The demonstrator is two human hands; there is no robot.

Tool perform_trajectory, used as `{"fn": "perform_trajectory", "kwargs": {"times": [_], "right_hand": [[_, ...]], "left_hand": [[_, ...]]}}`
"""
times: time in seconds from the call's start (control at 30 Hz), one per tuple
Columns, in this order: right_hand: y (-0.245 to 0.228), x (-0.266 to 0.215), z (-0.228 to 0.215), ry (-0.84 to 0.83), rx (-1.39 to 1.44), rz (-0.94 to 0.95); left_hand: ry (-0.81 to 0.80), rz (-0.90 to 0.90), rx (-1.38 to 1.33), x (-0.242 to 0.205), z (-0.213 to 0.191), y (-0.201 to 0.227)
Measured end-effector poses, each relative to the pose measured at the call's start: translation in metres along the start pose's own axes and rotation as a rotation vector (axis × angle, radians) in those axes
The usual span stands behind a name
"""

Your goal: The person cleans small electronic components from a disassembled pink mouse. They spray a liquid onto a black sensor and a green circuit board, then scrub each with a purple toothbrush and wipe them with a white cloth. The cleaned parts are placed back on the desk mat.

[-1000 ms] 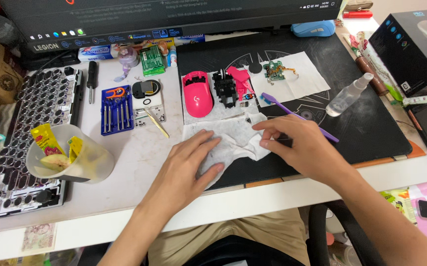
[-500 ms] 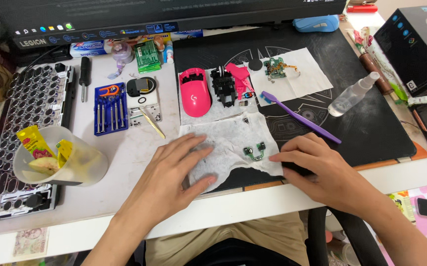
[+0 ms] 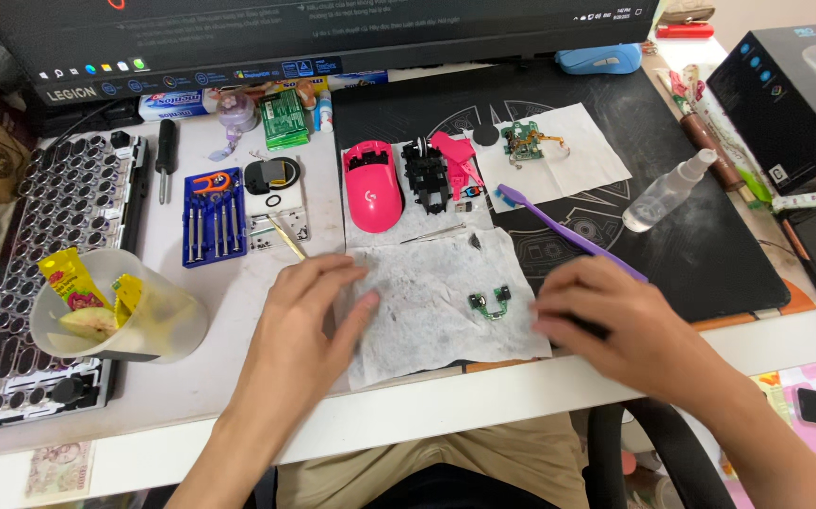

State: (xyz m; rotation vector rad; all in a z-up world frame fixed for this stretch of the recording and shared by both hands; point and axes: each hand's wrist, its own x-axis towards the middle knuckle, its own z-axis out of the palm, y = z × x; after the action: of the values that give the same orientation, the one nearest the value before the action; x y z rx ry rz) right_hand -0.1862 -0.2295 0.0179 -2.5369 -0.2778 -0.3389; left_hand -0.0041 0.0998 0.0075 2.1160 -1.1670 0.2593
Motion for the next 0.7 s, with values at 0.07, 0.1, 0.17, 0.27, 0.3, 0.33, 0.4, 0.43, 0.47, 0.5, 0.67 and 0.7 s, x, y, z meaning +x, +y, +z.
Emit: {"fn": "perform_trajectory", "kwargs": {"times": [0.07,0.1,0.17,0.27,0.3,0.33,0.4,0.43,0.47,0.5,0.67,0.7], "right_hand": [[-0.001,0.019,0.0,0.14,-0.027,0.067],[0.004,0.025,0.005,0.144,-0.028,0.061],[0.014,0.038,0.014,0.123,-0.061,0.318],[0.013,0.053,0.024,-0.002,-0.131,0.455],[0.014,0.053,0.026,-0.003,-0.131,0.451],[0.015,0.054,0.028,0.035,-0.076,0.461],[0.018,0.053,0.032,0.065,-0.02,0.47],[0.022,0.051,0.034,0.113,-0.039,0.397],[0.025,0.049,0.035,0.161,-0.057,0.323],[0.021,0.048,0.033,0.158,-0.057,0.326],[0.003,0.045,0.025,0.209,-0.042,0.322],[-0.001,0.043,0.02,0.208,-0.041,0.324]], "left_hand": [[0.047,-0.115,-0.064,0.003,0.001,-0.004],[0.052,-0.112,-0.06,0.003,0.004,-0.005],[0.033,-0.19,-0.114,0.004,0.009,-0.008],[0.002,-0.268,-0.181,0.0,0.014,-0.005],[0.005,-0.27,-0.18,0.0,0.014,-0.004],[0.031,-0.293,-0.223,0.0,0.015,-0.003],[0.059,-0.323,-0.268,0.0,0.012,0.001],[0.115,-0.294,-0.289,0.001,0.009,0.004],[0.172,-0.265,-0.31,0.003,0.007,0.008],[0.17,-0.268,-0.312,0.003,0.005,0.009],[0.213,-0.105,0.036,-0.003,0.003,0.01],[0.211,-0.106,0.035,-0.004,0.0,0.01]]}}
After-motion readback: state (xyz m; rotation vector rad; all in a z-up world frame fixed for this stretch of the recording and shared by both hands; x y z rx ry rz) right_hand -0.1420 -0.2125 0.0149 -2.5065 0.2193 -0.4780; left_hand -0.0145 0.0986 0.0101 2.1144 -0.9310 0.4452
